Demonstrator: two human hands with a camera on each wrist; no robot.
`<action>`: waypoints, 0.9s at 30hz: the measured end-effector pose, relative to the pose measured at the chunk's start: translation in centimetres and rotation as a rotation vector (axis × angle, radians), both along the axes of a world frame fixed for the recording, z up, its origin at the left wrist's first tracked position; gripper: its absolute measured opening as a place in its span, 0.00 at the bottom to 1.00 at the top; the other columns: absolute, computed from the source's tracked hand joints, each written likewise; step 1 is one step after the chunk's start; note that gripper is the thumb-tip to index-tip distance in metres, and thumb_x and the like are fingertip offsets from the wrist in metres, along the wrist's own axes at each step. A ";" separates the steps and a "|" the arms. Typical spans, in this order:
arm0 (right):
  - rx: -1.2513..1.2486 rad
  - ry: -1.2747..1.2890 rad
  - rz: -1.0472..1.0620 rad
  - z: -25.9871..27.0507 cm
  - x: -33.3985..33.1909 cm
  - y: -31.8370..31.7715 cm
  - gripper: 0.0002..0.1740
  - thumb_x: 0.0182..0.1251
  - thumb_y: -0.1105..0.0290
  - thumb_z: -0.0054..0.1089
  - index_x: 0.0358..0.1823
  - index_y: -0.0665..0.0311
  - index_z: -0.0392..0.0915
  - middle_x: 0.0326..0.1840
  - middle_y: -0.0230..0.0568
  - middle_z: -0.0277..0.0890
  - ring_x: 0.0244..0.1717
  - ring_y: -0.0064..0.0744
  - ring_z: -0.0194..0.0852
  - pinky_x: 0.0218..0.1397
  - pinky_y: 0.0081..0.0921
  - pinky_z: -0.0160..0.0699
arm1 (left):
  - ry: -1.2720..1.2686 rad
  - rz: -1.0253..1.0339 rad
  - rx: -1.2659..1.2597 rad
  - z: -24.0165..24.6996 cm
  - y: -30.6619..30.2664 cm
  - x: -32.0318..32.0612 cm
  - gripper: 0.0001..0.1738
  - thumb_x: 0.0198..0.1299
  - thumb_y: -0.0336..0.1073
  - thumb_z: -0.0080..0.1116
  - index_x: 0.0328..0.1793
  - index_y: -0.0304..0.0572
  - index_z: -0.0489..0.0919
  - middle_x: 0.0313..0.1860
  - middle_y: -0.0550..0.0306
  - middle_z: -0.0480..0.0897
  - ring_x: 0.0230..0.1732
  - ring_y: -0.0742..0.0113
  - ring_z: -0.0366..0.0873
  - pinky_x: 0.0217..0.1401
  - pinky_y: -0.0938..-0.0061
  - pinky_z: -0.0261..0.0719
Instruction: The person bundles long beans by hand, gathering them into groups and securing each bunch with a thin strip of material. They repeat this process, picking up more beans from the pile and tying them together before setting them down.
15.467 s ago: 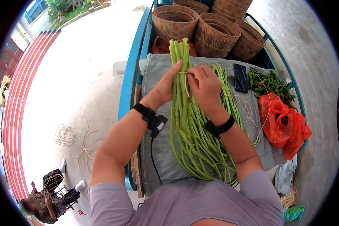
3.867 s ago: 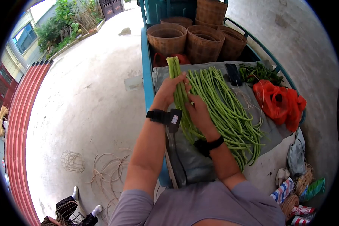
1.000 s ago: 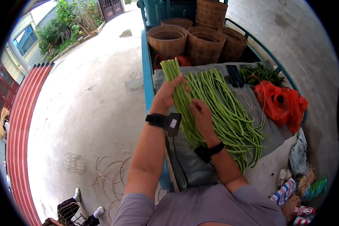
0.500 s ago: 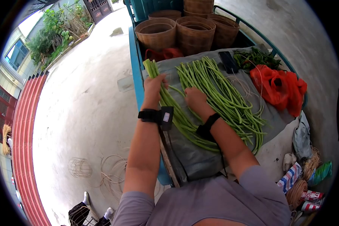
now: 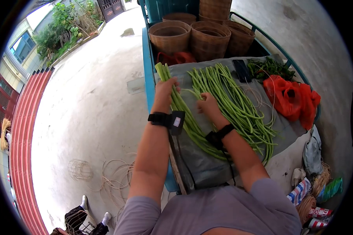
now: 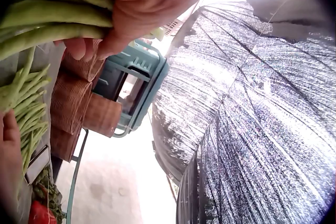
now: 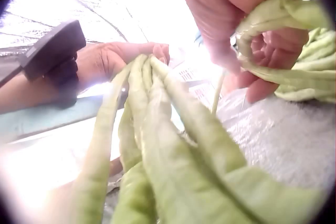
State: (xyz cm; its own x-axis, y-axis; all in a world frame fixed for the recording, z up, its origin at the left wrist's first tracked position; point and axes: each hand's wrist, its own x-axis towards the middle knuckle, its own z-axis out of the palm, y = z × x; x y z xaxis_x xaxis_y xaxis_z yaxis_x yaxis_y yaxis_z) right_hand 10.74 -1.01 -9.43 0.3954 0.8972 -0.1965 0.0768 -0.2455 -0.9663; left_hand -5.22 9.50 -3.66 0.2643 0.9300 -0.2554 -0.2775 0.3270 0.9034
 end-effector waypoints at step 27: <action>0.557 0.183 -0.037 4.4 -6.0 -6.4 0.19 0.66 0.79 0.54 0.58 0.66 0.66 0.50 0.34 0.72 0.46 0.20 0.70 0.48 0.20 0.73 | -0.396 -0.234 -0.159 0.3 0.4 0.4 0.15 0.62 0.37 0.62 0.51 0.37 0.77 0.39 0.54 0.84 0.33 0.63 0.82 0.35 0.69 0.84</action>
State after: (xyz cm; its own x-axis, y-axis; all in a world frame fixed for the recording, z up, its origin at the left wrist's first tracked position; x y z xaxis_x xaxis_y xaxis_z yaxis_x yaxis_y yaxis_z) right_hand 4.71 -7.42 -4.98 0.4323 0.8712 0.2325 -0.1024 0.3036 -0.9473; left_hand -4.79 9.86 -3.34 0.5673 0.7916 -0.2269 -0.4927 0.5471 0.6767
